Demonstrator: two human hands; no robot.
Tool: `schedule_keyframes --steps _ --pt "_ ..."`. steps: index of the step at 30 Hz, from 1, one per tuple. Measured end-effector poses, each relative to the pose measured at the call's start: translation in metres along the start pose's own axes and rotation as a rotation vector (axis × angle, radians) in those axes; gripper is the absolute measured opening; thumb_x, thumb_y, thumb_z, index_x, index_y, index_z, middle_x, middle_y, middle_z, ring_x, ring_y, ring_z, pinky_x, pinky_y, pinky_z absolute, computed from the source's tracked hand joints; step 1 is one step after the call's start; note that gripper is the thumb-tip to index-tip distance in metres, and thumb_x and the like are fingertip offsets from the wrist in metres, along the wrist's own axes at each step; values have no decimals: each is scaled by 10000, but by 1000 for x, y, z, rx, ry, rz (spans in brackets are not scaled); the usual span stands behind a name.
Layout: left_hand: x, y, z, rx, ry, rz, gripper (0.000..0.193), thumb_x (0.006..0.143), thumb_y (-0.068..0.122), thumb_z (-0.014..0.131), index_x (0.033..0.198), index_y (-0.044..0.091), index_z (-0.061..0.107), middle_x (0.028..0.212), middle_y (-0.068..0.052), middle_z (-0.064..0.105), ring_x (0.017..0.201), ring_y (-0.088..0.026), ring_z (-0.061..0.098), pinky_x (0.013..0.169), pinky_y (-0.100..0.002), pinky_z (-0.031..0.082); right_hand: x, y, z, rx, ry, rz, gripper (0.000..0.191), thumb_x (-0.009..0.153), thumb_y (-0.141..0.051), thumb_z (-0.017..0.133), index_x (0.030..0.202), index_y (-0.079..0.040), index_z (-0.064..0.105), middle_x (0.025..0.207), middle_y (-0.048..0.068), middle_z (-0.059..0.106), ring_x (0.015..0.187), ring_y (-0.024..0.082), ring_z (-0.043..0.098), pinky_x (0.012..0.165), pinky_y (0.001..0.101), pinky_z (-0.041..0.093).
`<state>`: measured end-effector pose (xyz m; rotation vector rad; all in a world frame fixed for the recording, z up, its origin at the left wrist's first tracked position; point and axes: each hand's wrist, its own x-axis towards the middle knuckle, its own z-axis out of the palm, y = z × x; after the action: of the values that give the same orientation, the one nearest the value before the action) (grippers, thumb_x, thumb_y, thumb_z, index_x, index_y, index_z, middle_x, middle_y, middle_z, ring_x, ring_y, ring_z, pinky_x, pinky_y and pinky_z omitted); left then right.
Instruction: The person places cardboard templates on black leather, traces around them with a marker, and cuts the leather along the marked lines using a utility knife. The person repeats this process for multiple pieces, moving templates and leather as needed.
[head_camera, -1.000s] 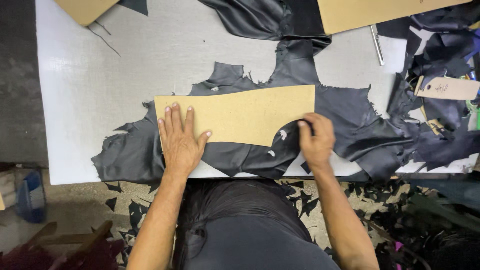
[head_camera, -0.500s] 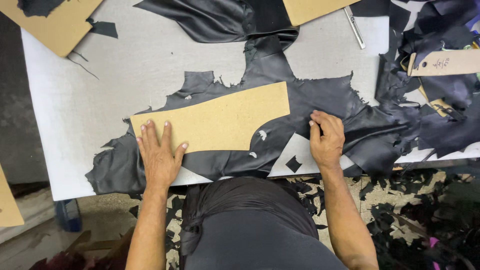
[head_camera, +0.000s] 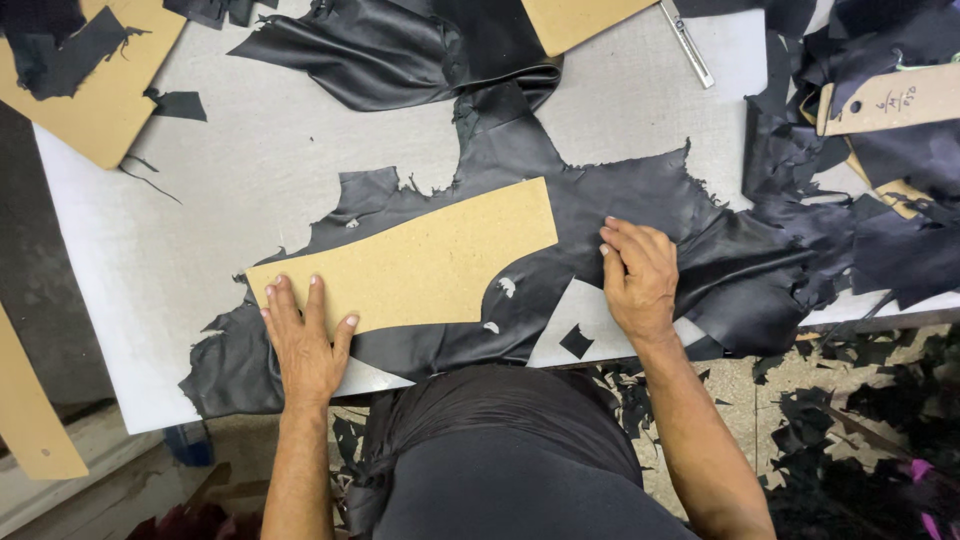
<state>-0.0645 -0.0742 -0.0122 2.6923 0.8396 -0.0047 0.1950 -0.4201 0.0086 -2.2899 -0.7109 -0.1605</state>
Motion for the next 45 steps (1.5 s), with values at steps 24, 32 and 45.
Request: schedule_keyframes --steps 24,32,45 --pt "4 9 0 37 -52 -15 936 914 630 630 1599 58 349 1671 -321 142 1566 -472 79 1251 -597 59 8 -26 37 -172 -102 -205 285 894 -80 775 1175 -37 762 1362 112 692 1227 333 564 1045 482 388" --pt "6 9 -2 55 -77 3 1030 852 688 633 1597 48 323 1652 -347 133 1551 -478 65 1234 -599 46 6 -28 38 -187 -98 -216 281 867 -63 767 1145 -19 765 1329 116 700 1166 338 577 1005 478 408" --pt "6 7 1 69 -91 6 1009 891 711 576 1601 44 313 1654 -340 115 1557 -471 33 1240 -601 25 -3 -29 42 -215 -37 -231 288 899 -60 758 1182 -6 754 1337 131 707 1200 326 581 1034 470 404"
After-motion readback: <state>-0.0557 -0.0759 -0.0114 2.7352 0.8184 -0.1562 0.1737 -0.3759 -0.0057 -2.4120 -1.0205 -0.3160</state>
